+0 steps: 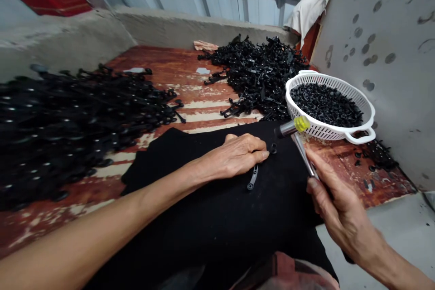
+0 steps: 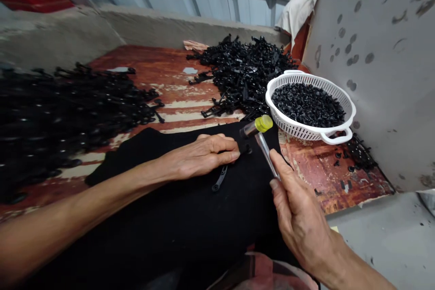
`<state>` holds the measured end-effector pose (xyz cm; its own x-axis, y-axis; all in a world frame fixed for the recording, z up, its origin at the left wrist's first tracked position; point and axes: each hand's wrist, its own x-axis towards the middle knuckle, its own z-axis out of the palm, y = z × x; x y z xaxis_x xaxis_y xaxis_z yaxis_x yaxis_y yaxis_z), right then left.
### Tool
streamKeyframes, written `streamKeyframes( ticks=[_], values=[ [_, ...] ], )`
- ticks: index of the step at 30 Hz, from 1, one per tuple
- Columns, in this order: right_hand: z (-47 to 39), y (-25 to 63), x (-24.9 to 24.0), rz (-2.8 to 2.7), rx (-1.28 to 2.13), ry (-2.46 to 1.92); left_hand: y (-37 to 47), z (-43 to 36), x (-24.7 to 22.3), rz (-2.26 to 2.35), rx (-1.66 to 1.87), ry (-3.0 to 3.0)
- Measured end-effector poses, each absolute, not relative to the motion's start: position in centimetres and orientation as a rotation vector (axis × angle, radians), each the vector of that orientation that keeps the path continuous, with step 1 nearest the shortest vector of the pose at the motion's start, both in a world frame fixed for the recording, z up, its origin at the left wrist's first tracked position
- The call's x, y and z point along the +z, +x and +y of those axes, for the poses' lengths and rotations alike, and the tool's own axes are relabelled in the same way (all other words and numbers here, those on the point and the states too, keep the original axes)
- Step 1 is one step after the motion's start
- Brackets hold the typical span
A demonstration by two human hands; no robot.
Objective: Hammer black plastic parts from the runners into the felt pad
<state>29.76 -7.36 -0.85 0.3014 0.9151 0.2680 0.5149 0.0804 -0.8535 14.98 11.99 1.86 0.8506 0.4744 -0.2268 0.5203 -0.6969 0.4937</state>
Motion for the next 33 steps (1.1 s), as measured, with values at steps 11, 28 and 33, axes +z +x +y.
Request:
streamKeyframes(
  ticks=[11,28,33],
  values=[
    [-7.0,30.3,0.1,-1.688,0.08,-1.559,14.9,12.0,2.0,0.698,-0.091,2.48],
    [-7.3,31.0,-1.3,-1.526,0.447,-1.683,14.9,11.6,3.1,0.579,-0.182,2.516],
    [-7.5,31.3,-1.5,-1.503,0.452,-1.673,14.9,11.6,3.0,0.518,-0.185,2.502]
  ],
)
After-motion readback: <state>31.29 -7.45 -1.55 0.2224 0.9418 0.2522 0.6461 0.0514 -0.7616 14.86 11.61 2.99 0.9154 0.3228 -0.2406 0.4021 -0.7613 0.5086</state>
